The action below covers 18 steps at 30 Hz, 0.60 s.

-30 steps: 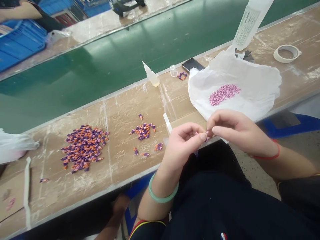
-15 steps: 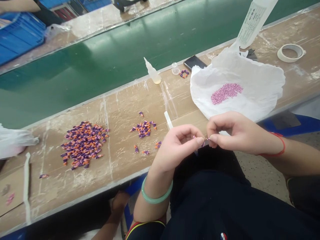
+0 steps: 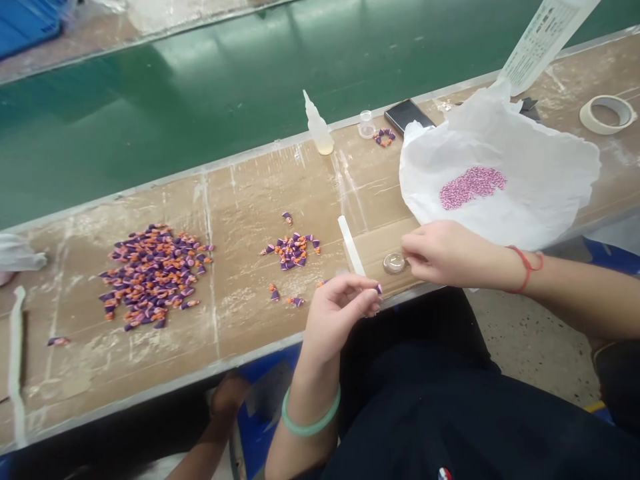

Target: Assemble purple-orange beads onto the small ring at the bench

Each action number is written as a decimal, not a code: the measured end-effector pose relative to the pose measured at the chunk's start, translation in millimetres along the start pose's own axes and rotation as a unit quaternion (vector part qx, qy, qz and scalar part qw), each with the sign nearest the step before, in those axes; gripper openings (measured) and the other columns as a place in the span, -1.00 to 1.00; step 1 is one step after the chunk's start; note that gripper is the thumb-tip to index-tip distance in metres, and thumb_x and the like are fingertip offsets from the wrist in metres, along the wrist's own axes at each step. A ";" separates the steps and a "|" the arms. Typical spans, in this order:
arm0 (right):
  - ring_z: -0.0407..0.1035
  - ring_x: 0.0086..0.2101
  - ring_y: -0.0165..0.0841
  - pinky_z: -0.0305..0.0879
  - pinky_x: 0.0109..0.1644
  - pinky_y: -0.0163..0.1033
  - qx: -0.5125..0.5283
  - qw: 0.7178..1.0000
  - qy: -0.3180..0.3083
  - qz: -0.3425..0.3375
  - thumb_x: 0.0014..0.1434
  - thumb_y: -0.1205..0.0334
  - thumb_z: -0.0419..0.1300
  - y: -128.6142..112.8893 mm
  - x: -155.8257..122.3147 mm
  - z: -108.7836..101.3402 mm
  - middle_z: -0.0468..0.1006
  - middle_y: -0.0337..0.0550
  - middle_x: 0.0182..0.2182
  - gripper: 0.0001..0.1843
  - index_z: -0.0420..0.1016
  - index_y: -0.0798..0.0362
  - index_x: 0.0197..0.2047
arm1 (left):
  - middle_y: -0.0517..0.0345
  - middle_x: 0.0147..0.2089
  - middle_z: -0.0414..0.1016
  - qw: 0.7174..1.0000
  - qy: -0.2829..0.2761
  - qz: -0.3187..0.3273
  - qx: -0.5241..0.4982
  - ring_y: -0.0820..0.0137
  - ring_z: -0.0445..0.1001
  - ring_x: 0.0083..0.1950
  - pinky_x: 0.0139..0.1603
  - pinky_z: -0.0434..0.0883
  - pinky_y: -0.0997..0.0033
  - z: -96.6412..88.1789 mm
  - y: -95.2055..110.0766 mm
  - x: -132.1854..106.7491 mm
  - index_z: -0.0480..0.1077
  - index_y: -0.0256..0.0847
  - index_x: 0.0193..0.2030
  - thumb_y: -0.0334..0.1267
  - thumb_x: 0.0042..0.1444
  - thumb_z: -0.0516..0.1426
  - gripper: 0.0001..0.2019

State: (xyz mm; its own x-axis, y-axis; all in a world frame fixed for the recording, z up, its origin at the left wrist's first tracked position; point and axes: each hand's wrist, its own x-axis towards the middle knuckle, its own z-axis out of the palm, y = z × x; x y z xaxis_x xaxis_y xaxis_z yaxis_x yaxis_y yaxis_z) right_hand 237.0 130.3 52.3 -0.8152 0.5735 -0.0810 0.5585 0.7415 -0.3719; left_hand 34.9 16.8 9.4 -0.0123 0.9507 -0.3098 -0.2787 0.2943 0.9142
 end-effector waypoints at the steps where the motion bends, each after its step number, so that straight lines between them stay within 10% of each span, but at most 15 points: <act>1: 0.05 -0.54 -0.46 -0.14 -0.42 -0.28 -0.024 1.000 -0.016 0.007 0.13 0.35 0.06 -0.8 3.1 0.4 0.28 -0.24 -0.60 -0.77 0.13 0.06 -0.52 | 0.15 -0.46 0.57 1.000 0.001 -0.004 -0.007 0.51 0.50 -0.51 -0.47 0.49 0.57 -0.3 -2.8 -0.7 0.57 -0.25 -0.32 -0.19 -0.03 0.40 -0.80; 13: -0.04 -0.57 -0.44 -0.20 -0.45 -0.27 -0.105 0.993 -0.044 0.006 0.15 0.29 0.08 -6.4 14.5 -0.5 0.27 -0.21 -0.64 -0.74 0.17 0.06 -0.55 | 0.12 -0.52 0.54 1.000 0.009 -0.002 0.009 0.46 0.51 -0.51 -0.48 0.50 0.52 -2.0 -8.3 -1.1 0.57 -0.28 -0.32 -0.14 -0.03 0.40 -0.75; 18: 0.02 -0.59 -0.48 -0.10 -0.47 -0.31 0.048 0.999 0.012 -0.016 0.10 0.32 0.10 -8.1 10.1 -7.1 0.25 -0.28 -0.65 -0.76 0.15 0.05 -0.56 | 0.12 -0.49 0.58 0.999 0.029 0.020 -0.033 0.44 0.56 -0.49 -0.46 0.54 0.53 4.7 -8.0 -1.3 0.58 -0.26 -0.31 -0.16 -0.04 0.41 -0.76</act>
State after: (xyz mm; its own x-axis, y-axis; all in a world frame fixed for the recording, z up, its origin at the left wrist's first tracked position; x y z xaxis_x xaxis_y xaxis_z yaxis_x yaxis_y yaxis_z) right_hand 225.4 132.6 61.0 -0.8276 0.5595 -0.0456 0.5142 0.7231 -0.4613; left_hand 41.6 13.8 3.7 -0.0801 0.9535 -0.2905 -0.3392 0.2480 0.9074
